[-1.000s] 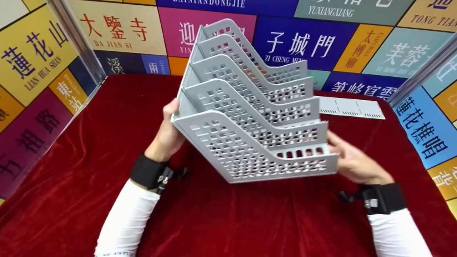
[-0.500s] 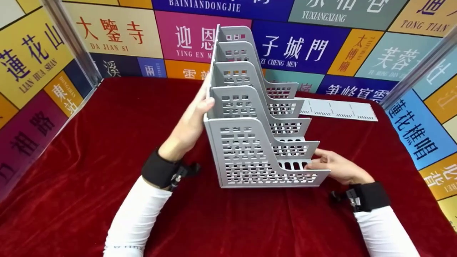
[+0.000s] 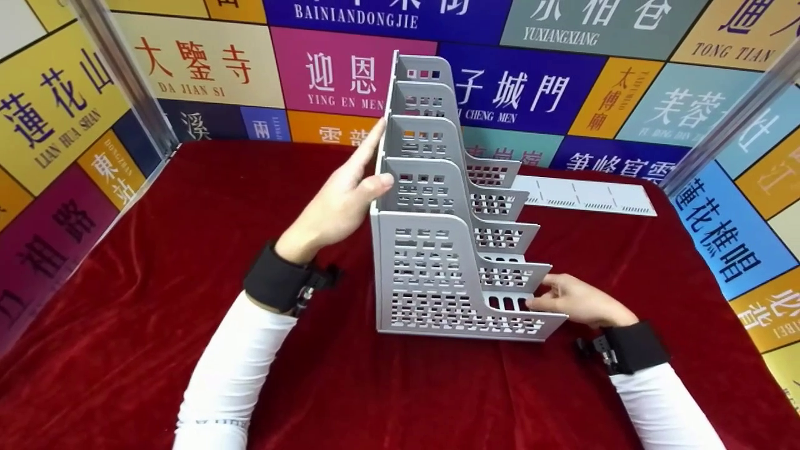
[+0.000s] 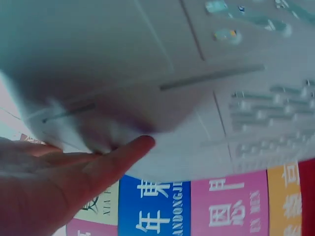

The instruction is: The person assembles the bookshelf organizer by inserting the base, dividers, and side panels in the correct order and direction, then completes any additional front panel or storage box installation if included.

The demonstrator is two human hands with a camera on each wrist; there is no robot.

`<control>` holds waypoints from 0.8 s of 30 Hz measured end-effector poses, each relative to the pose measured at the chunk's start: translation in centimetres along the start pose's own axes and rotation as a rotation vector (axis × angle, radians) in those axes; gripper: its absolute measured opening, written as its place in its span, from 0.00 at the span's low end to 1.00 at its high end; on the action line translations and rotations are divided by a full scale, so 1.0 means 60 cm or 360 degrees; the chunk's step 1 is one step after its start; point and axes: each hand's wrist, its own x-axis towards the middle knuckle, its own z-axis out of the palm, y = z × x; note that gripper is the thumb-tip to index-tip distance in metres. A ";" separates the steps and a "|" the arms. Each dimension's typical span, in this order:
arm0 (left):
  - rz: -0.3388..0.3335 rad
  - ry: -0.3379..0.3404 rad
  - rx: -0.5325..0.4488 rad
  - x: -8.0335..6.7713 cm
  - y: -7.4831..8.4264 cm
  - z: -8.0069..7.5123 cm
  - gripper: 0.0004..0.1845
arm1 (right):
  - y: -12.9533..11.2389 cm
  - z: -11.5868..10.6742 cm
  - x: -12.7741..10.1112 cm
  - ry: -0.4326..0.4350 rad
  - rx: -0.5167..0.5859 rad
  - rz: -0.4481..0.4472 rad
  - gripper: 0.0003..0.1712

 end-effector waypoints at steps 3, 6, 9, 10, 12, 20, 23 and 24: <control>0.0090 0.0033 0.0256 0.010 -0.001 -0.002 0.57 | 0.000 0.001 0.000 0.0032 -0.0078 -0.0009 0.23; 0.0199 0.0049 0.0427 0.024 -0.008 -0.002 0.60 | 0.001 0.002 0.002 0.0068 -0.0163 0.0004 0.21; 0.0295 0.0062 0.0494 0.036 -0.015 -0.002 0.54 | 0.001 0.003 0.004 0.0092 -0.0212 0.0034 0.18; 0.0311 0.0070 0.0504 0.037 -0.017 -0.001 0.52 | 0.001 0.003 0.005 0.0096 -0.0218 0.0041 0.17; 0.0334 0.0093 0.0531 0.039 -0.020 0.000 0.46 | -0.001 0.003 0.005 0.0110 -0.0232 0.0045 0.16; 0.0404 0.0158 0.0675 0.034 -0.030 0.006 0.51 | -0.006 0.009 0.005 0.0121 -0.0220 0.0024 0.14; 0.0400 0.0192 0.0719 0.031 -0.033 0.006 0.52 | -0.006 0.010 0.008 0.0106 -0.0219 0.0035 0.14; 0.0394 0.0201 0.0733 0.031 -0.034 0.007 0.52 | -0.005 0.009 0.008 0.0106 -0.0221 0.0042 0.15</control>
